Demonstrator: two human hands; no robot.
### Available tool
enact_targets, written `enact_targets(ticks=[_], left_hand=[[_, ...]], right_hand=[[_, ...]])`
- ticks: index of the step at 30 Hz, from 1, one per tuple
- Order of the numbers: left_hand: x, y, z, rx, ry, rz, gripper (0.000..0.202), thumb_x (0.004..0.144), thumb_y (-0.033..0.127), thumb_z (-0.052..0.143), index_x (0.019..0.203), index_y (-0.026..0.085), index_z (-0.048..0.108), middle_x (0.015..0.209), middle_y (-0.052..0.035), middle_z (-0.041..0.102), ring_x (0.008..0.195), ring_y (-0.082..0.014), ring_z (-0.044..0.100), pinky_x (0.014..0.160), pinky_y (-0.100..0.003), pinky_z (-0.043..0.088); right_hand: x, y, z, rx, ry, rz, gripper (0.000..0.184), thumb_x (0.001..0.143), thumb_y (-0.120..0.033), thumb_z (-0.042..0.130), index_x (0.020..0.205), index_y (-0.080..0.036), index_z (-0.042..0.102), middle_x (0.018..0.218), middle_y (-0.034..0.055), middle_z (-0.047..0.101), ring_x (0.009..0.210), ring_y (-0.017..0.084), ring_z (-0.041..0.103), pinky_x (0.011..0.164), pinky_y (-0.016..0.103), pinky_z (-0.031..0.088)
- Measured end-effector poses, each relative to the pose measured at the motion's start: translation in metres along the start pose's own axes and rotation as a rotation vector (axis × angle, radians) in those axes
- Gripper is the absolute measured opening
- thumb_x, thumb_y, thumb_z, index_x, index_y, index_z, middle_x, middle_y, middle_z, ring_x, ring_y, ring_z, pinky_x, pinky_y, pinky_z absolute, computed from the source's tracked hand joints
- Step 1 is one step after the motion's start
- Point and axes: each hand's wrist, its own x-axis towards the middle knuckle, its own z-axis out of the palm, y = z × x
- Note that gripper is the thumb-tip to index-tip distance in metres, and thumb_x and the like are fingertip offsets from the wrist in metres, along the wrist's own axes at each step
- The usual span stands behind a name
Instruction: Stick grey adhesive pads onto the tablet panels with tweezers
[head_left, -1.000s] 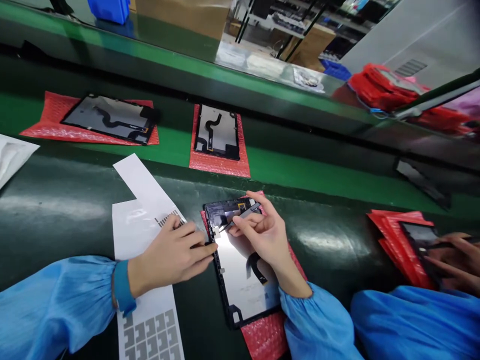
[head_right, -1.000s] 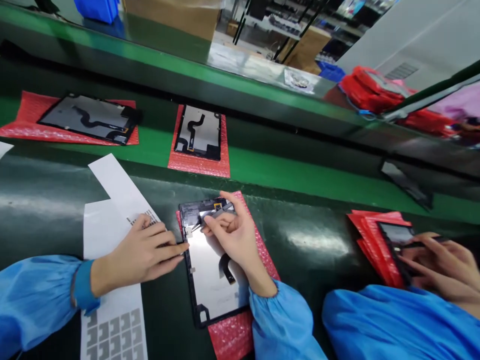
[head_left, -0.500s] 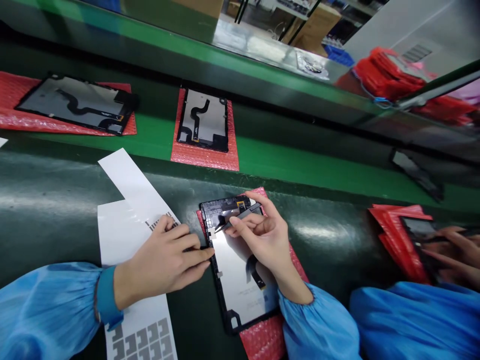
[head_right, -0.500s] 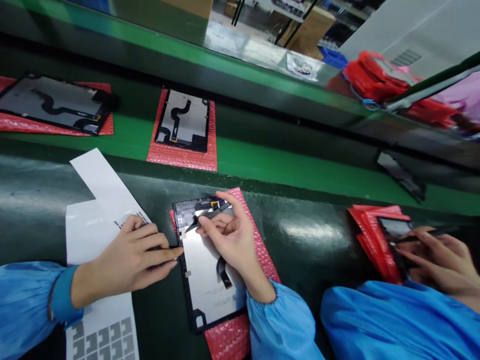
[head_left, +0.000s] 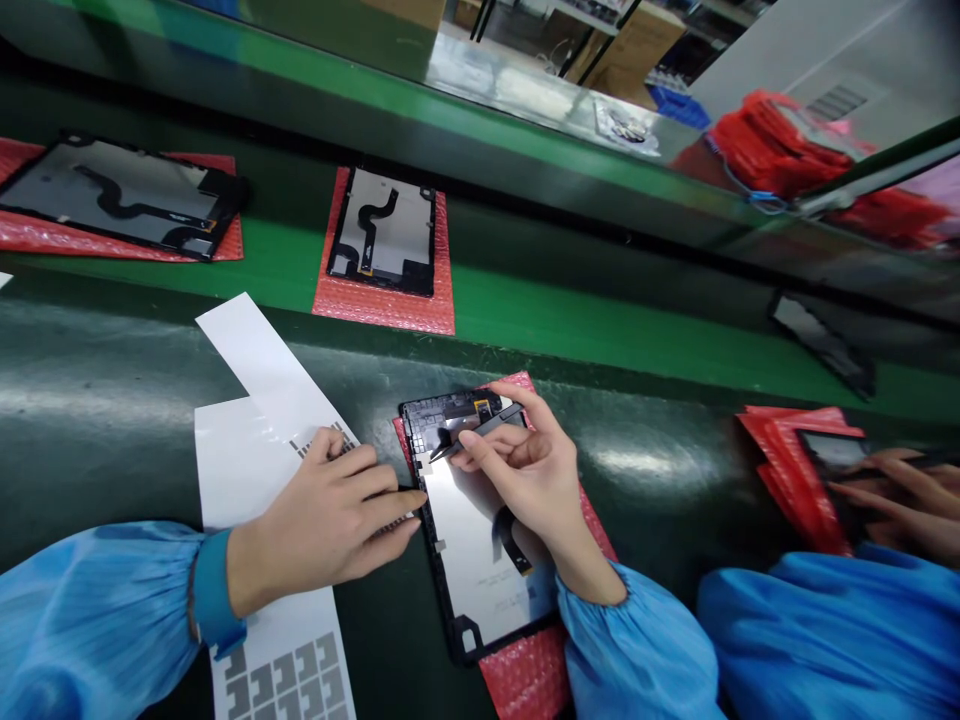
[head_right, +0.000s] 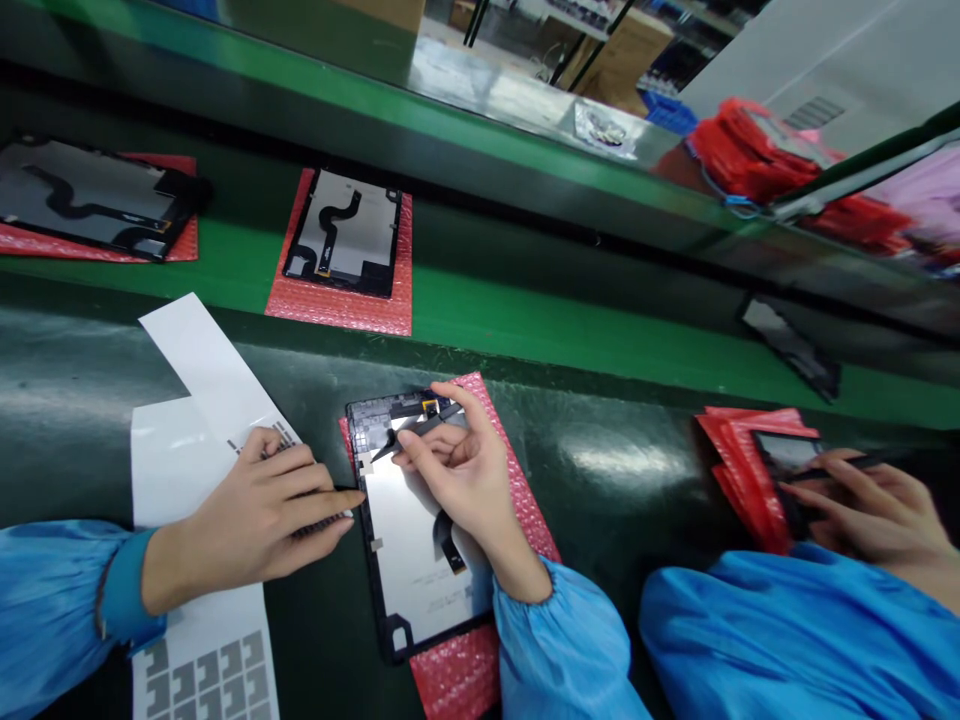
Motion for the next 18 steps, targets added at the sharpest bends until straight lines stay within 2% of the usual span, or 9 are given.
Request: enact_targets(ticks=[6, 9, 12, 15, 18], left_hand=[[-0.0006, 0.0019, -0.0019, 0.002, 0.008, -0.044, 0.020, 0.102, 0.039, 0.061, 0.114, 0.026, 0.070, 0.086, 0.0034, 0.068, 0.082, -0.0173, 0.055, 0.078, -0.041, 0.027], [0.0001, 0.0029, -0.0037, 0.026, 0.002, -0.059, 0.023, 0.102, 0.041, 0.060, 0.117, 0.027, 0.070, 0.094, 0.0013, 0.070, 0.087, -0.0195, 0.059, 0.080, -0.042, 0.028], [0.0002, 0.0028, -0.0029, 0.066, -0.003, -0.063, 0.035, 0.101, 0.048, 0.058, 0.127, 0.027, 0.067, 0.119, -0.0038, 0.071, 0.110, -0.0262, 0.062, 0.089, -0.047, 0.030], [-0.0004, 0.0020, 0.0001, 0.079, -0.028, -0.050, 0.050, 0.100, 0.057, 0.055, 0.137, 0.025, 0.062, 0.145, -0.0059, 0.061, 0.136, -0.0310, 0.051, 0.103, -0.054, 0.027], [-0.0011, 0.0013, 0.0031, 0.069, -0.051, -0.063, 0.057, 0.099, 0.062, 0.052, 0.141, 0.024, 0.058, 0.152, -0.0046, 0.056, 0.144, -0.0300, 0.045, 0.116, -0.058, 0.017]], right_hand=[[0.0002, -0.0005, -0.0001, -0.010, 0.005, 0.010, 0.061, 0.092, -0.038, 0.081, 0.138, -0.023, 0.045, 0.069, -0.0006, 0.074, 0.062, 0.022, 0.075, 0.059, 0.030, 0.063], [0.0006, -0.0004, 0.0001, 0.004, -0.004, 0.004, 0.060, 0.092, -0.036, 0.081, 0.138, -0.022, 0.044, 0.069, -0.0001, 0.074, 0.062, 0.021, 0.075, 0.059, 0.028, 0.062], [0.0009, 0.0001, -0.0003, 0.015, -0.006, 0.003, 0.060, 0.092, -0.035, 0.081, 0.138, -0.022, 0.044, 0.069, 0.0002, 0.074, 0.062, 0.020, 0.075, 0.060, 0.027, 0.062], [0.0009, 0.0012, -0.0007, 0.011, -0.008, 0.003, 0.060, 0.092, -0.035, 0.081, 0.138, -0.022, 0.044, 0.070, 0.0004, 0.074, 0.062, 0.021, 0.075, 0.060, 0.028, 0.063], [0.0005, 0.0022, -0.0002, 0.004, -0.013, -0.001, 0.061, 0.092, -0.037, 0.082, 0.138, -0.024, 0.044, 0.071, 0.0000, 0.074, 0.062, 0.021, 0.075, 0.060, 0.029, 0.063]])
